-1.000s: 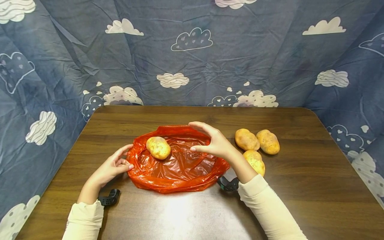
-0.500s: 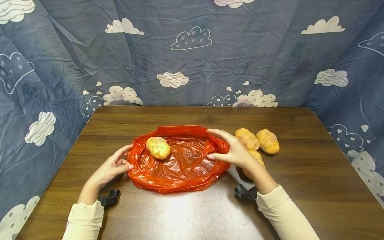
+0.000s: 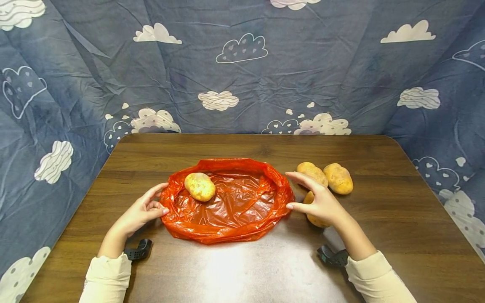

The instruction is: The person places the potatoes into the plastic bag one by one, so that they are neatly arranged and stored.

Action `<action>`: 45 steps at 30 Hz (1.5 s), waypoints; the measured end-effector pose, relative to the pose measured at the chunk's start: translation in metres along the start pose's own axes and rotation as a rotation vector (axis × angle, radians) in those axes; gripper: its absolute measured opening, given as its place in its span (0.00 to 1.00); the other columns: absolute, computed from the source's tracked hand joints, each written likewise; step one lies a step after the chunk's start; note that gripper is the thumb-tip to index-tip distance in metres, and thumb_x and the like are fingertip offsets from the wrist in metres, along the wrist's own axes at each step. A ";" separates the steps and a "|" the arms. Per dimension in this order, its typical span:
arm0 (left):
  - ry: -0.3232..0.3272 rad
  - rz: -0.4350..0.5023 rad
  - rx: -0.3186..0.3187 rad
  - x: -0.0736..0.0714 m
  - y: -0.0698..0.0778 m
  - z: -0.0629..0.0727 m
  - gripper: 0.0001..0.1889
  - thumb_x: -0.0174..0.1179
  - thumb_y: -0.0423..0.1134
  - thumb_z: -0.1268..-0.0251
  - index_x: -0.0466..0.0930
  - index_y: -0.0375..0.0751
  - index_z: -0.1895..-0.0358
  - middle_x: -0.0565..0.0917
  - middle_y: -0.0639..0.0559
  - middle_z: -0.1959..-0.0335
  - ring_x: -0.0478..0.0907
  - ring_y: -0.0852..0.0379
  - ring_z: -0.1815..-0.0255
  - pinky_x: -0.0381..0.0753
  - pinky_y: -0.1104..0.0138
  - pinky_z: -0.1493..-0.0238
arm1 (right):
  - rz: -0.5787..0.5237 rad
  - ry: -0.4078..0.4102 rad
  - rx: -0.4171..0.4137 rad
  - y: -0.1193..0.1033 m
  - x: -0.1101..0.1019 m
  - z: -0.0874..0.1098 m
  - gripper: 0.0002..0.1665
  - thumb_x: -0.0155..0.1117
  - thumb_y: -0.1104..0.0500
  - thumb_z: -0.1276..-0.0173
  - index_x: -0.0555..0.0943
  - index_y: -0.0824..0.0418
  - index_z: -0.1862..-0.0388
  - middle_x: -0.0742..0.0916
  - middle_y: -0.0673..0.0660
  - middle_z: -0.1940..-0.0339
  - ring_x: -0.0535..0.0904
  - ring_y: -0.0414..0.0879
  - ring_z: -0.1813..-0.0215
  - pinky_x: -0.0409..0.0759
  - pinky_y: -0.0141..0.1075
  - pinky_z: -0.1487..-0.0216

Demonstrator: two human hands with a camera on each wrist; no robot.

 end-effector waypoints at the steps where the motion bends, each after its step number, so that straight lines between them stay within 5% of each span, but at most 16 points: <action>1: -0.001 -0.001 0.000 0.000 0.000 0.000 0.36 0.56 0.22 0.45 0.48 0.32 0.33 0.63 0.35 0.48 0.73 0.58 0.69 0.75 0.70 0.71 | 0.009 0.012 -0.005 0.001 -0.002 0.003 0.40 0.75 0.71 0.61 0.70 0.74 0.45 0.76 0.66 0.47 0.67 0.40 0.42 0.60 0.24 0.42; 13: 0.003 0.001 -0.001 -0.001 -0.001 0.000 0.36 0.56 0.22 0.45 0.48 0.32 0.33 0.63 0.37 0.49 0.73 0.59 0.69 0.75 0.70 0.71 | 0.030 0.096 0.003 0.019 -0.024 0.030 0.41 0.73 0.76 0.66 0.70 0.76 0.47 0.76 0.70 0.49 0.68 0.34 0.44 0.61 0.23 0.45; 25: 0.003 -0.003 -0.002 -0.001 -0.002 0.000 0.36 0.56 0.22 0.45 0.48 0.32 0.34 0.63 0.36 0.49 0.73 0.58 0.69 0.75 0.69 0.71 | 0.104 0.129 0.082 0.069 -0.035 0.062 0.44 0.76 0.70 0.63 0.70 0.65 0.42 0.77 0.63 0.47 0.65 0.30 0.42 0.58 0.21 0.43; 34: -0.004 0.006 0.004 -0.002 -0.001 0.001 0.36 0.55 0.22 0.44 0.47 0.32 0.33 0.62 0.36 0.48 0.73 0.58 0.69 0.76 0.68 0.72 | 0.149 0.124 0.132 0.074 -0.038 0.074 0.46 0.77 0.69 0.63 0.69 0.64 0.41 0.76 0.62 0.46 0.63 0.28 0.42 0.56 0.18 0.44; 45: -0.004 0.002 0.009 -0.002 -0.003 0.000 0.36 0.55 0.22 0.44 0.48 0.33 0.33 0.63 0.36 0.48 0.74 0.58 0.69 0.76 0.68 0.72 | 0.119 0.110 0.171 0.050 -0.037 0.077 0.44 0.74 0.73 0.63 0.67 0.72 0.43 0.73 0.67 0.46 0.63 0.28 0.43 0.59 0.18 0.46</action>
Point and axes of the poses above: each hand's wrist, its own z-axis away from the middle knuckle, its own x-axis out of the palm, y = z × x, the point moved 8 cm from there along -z, towards the middle knuckle
